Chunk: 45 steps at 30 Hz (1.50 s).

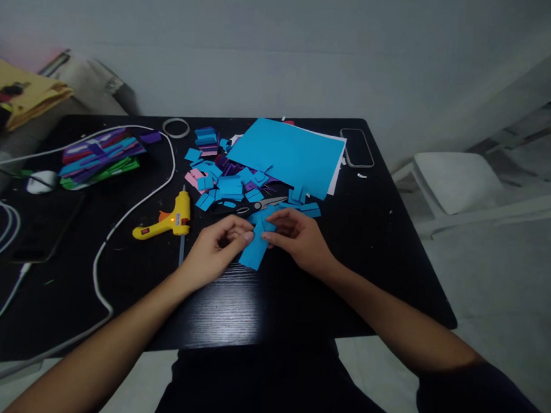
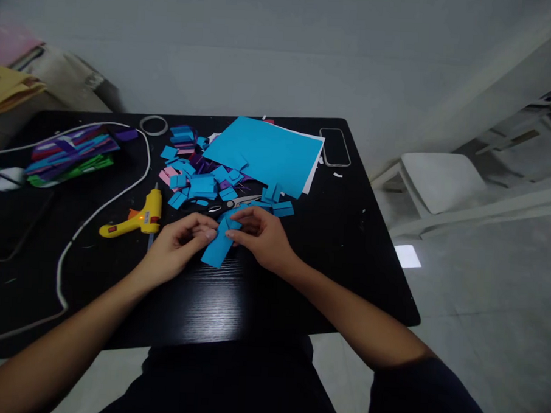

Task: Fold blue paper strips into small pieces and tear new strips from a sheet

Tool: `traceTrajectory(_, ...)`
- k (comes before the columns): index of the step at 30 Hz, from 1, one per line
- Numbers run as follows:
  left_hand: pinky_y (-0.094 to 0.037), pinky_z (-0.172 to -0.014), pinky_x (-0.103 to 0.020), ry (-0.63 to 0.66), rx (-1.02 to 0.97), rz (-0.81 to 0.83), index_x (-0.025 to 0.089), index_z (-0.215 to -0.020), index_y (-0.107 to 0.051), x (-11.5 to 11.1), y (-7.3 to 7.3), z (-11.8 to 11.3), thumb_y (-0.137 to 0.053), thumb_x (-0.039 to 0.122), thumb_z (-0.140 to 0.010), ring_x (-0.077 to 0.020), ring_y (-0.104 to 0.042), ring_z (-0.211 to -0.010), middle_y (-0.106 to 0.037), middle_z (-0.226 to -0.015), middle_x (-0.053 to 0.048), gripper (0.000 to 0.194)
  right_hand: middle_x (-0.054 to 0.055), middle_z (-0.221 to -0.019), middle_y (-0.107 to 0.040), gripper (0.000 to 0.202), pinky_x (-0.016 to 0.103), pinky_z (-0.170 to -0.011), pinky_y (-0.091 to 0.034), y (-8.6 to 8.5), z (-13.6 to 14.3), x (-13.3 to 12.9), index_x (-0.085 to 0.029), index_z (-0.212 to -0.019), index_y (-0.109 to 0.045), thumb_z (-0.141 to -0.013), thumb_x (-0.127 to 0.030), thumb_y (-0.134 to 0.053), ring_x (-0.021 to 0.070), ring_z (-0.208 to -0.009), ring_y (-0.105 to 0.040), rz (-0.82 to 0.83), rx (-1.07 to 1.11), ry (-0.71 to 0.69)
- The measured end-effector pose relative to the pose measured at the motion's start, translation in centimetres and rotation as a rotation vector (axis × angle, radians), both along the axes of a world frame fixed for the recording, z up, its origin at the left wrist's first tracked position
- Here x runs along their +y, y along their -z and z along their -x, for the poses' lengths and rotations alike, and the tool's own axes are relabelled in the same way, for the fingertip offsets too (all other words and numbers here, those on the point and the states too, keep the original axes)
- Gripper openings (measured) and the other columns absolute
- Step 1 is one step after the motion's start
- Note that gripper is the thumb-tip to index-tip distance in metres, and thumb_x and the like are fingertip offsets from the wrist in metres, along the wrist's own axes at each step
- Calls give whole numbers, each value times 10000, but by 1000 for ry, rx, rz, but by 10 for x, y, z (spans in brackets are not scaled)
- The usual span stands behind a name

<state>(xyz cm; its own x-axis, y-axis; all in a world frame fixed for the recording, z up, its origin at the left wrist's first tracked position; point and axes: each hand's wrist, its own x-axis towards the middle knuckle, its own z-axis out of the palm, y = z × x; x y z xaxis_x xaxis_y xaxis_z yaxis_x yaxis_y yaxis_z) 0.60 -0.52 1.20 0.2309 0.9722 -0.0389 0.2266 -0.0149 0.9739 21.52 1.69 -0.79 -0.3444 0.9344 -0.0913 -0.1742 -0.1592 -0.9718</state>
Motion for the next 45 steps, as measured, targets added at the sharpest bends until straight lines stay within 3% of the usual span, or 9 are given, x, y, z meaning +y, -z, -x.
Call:
traceTrajectory(4, -532, -668, -258, -5, -166, 55, 191, -1054, -620, 1, 2, -2, -781, 389, -870, -142, -660, -671, -664, -740, 17, 315, 4, -907, -766, 271, 396, -842, -646, 1, 0, -1, -241, -1003, -758, -781, -349, -873, 185, -852, -746, -48, -30, -63)
traceTrajectory(7, -538, -630, -247, -6, -225, 58, 203, -1007, -591, 0, 4, -2, -809, 361, -852, -130, -663, -623, -667, -729, 27, 311, 10, -961, -758, 319, 375, -857, -633, 2, 1, -2, -251, -1045, -754, -762, -318, -885, 170, -852, -733, -87, -56, -17)
traceTrajectory(10, -535, -619, -238, -35, -204, 9, 186, -932, -654, 1, 3, -2, -803, 339, -855, -123, -656, -613, -657, -698, 22, 228, 11, -974, -750, 307, 353, -855, -628, 0, 2, -3, -244, -1006, -726, -755, -312, -891, 165, -863, -732, -104, -42, 39)
traceTrajectory(13, -559, -647, -248, -80, -192, 0, 169, -932, -716, 3, 1, -1, -792, 327, -860, -132, -674, -639, -685, -701, 5, 190, 14, -917, -770, 193, 376, -850, -639, -4, 1, -3, -234, -976, -728, -840, -331, -824, 183, -871, -755, -67, -9, -26)
traceTrajectory(17, -590, -670, -264, -108, -223, 68, 163, -942, -732, 6, -1, 1, -805, 310, -840, -145, -700, -652, -725, -714, -5, 193, 16, -951, -792, 194, 392, -855, -656, -10, -1, -3, -242, -1014, -774, -840, -312, -825, 194, -905, -771, -38, 17, -93)
traceTrajectory(27, -625, -762, -296, 1, -359, 168, 161, -1054, -754, 6, 0, 6, -749, 285, -879, -179, -756, -769, -787, -879, -49, 215, 10, -1001, -797, 181, 408, -974, -602, -11, -6, 2, -253, -1035, -802, -858, -237, -769, 187, -963, -752, -30, 19, -101)
traceTrajectory(45, -614, -804, -273, 57, -376, 134, 180, -1124, -729, 7, 5, 7, -726, 266, -927, -170, -760, -868, -799, -990, -56, 214, -4, -984, -783, 163, 400, -893, -622, -10, -6, 2, -284, -1044, -799, -891, -271, -745, 178, -888, -740, -36, 31, -104)
